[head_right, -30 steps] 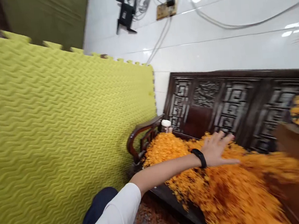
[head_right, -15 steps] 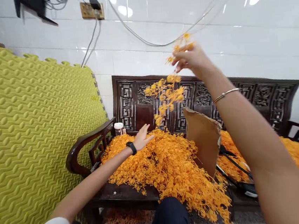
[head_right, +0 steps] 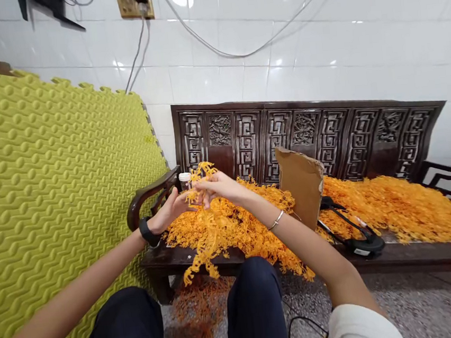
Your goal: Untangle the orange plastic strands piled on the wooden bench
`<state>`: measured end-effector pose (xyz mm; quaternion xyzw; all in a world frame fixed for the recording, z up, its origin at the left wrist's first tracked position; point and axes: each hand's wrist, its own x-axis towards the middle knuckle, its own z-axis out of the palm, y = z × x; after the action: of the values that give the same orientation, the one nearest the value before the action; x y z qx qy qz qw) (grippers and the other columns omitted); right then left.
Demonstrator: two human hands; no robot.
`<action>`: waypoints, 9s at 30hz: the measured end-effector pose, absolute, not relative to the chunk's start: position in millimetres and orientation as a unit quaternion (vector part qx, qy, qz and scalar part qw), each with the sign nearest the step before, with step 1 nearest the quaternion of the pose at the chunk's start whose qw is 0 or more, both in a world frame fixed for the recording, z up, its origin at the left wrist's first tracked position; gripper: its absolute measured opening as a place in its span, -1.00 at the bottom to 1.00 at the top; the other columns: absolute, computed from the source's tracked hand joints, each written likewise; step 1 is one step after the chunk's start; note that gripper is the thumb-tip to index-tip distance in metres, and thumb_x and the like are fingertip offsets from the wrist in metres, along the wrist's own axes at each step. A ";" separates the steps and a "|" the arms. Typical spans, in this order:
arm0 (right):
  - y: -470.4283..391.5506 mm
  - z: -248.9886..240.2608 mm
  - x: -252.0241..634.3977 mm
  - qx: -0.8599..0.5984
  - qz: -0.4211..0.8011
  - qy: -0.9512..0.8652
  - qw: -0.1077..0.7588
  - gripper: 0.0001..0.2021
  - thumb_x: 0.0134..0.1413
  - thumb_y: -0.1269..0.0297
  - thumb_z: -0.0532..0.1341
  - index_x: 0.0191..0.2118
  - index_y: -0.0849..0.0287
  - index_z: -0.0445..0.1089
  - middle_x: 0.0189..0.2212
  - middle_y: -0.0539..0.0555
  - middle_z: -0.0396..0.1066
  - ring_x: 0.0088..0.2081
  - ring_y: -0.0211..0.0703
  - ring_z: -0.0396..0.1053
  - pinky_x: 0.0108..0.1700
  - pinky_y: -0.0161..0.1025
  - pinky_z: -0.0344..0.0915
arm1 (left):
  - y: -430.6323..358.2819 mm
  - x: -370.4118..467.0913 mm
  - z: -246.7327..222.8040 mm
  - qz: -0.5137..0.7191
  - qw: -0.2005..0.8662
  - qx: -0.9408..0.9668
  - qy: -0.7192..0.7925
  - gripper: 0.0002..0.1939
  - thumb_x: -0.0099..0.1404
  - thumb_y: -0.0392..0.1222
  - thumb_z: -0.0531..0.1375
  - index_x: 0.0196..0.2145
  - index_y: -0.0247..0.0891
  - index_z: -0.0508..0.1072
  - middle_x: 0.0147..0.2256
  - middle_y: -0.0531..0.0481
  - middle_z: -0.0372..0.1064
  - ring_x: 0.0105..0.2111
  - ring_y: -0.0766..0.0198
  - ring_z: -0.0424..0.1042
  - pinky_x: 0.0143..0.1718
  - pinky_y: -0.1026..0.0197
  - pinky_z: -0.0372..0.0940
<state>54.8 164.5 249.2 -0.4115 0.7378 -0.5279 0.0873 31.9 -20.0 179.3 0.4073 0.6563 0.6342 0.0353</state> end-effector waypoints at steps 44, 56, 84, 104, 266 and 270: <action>95.8 114.7 -60.2 -0.413 -0.532 0.721 0.164 -0.67 -0.27 0.25 0.27 -0.43 0.45 0.26 -0.53 0.17 0.30 -0.50 -0.18 0.29 -0.38 -0.23 0.23 | -62.2 3.6 79.5 0.645 -0.043 0.115 0.754 -0.58 0.09 0.07 0.09 -0.35 -0.43 0.26 -0.70 0.12 -0.07 -0.73 0.52 -0.13 -0.71 0.39 -0.24; 119.9 75.8 -72.2 -0.434 -0.625 0.554 0.338 -0.80 -0.07 0.36 0.17 -0.45 0.34 0.10 -0.53 0.07 0.27 -0.53 -0.28 0.26 -0.43 -0.29 0.18 | -60.3 13.1 75.5 0.629 0.145 0.270 0.714 -0.66 0.18 0.02 0.03 -0.27 -0.35 0.17 -0.73 0.15 -0.25 -0.75 0.51 -0.23 -0.72 0.36 -0.28; 149.8 84.6 -181.1 -0.120 -0.603 0.758 -0.218 -0.80 -0.24 0.30 0.20 -0.49 0.40 0.32 -0.59 0.08 0.24 -0.54 -0.26 0.23 -0.45 -0.32 0.17 | -63.2 -13.4 60.1 0.736 0.128 0.025 0.664 -0.68 0.16 -0.15 0.00 -0.12 -0.29 0.13 -0.54 0.06 0.06 -0.69 0.56 -0.11 -0.67 0.42 -0.33; 121.6 66.0 -192.7 -0.145 -0.624 0.753 -0.149 -0.64 -0.14 0.50 0.13 -0.12 0.40 0.26 0.03 0.17 0.04 -0.20 -0.31 0.25 -0.11 -0.36 0.19 | -72.4 -28.9 63.9 0.679 -0.045 0.125 0.722 -0.59 0.00 -0.12 0.21 -0.28 -0.52 0.32 -0.32 -0.13 0.24 -0.54 0.49 0.19 -0.47 0.34 0.14; 94.6 76.5 -91.7 -0.438 -0.523 0.730 -0.038 -0.68 0.06 0.16 0.04 -0.51 0.35 0.21 -0.55 0.08 0.23 -0.48 -0.34 0.22 -0.35 -0.33 0.19 | -77.5 -17.5 74.3 0.692 -0.111 0.081 0.709 -0.59 -0.06 -0.21 0.24 -0.33 -0.50 0.17 -0.48 -0.05 0.25 -0.50 0.31 0.32 -0.43 0.26 0.27; 82.5 66.5 -62.1 -0.493 -0.383 0.780 -0.045 -0.63 -0.05 0.03 0.12 -0.53 0.31 0.24 -0.61 0.03 0.21 -0.54 -0.38 0.14 -0.46 -0.37 0.10 | -76.8 -19.8 70.9 0.655 -0.145 0.082 0.737 -0.60 -0.09 -0.19 0.26 -0.38 -0.49 0.17 -0.54 0.02 0.18 -0.56 0.50 0.18 -0.51 0.44 0.16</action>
<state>-62.1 82.5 66.5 -0.4929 0.7799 -0.3832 -0.0449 -19.8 -76.8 70.9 0.0818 0.7366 0.6555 -0.1451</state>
